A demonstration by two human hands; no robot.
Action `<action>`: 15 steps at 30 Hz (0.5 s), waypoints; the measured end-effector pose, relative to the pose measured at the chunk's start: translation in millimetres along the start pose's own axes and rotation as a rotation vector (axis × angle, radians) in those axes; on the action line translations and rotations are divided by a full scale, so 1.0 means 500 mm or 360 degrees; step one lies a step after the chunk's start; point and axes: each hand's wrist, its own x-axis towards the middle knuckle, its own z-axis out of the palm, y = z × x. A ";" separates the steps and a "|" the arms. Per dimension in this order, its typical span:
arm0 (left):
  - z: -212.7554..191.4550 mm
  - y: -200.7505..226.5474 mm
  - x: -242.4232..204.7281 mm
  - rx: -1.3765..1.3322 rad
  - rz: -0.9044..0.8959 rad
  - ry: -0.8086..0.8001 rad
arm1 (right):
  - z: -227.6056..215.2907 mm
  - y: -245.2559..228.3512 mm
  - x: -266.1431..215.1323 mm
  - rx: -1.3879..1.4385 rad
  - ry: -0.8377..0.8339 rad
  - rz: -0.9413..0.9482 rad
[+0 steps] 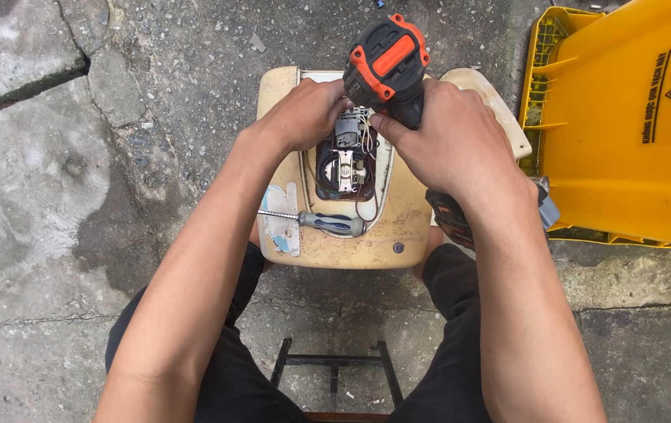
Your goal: Disassembling internal electrical and mechanical components from an appliance housing using manual and power tools.
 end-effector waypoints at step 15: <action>-0.001 0.006 -0.004 0.0040 0.0000 -0.0020 | -0.010 -0.008 -0.006 -0.0008 -0.0051 0.0065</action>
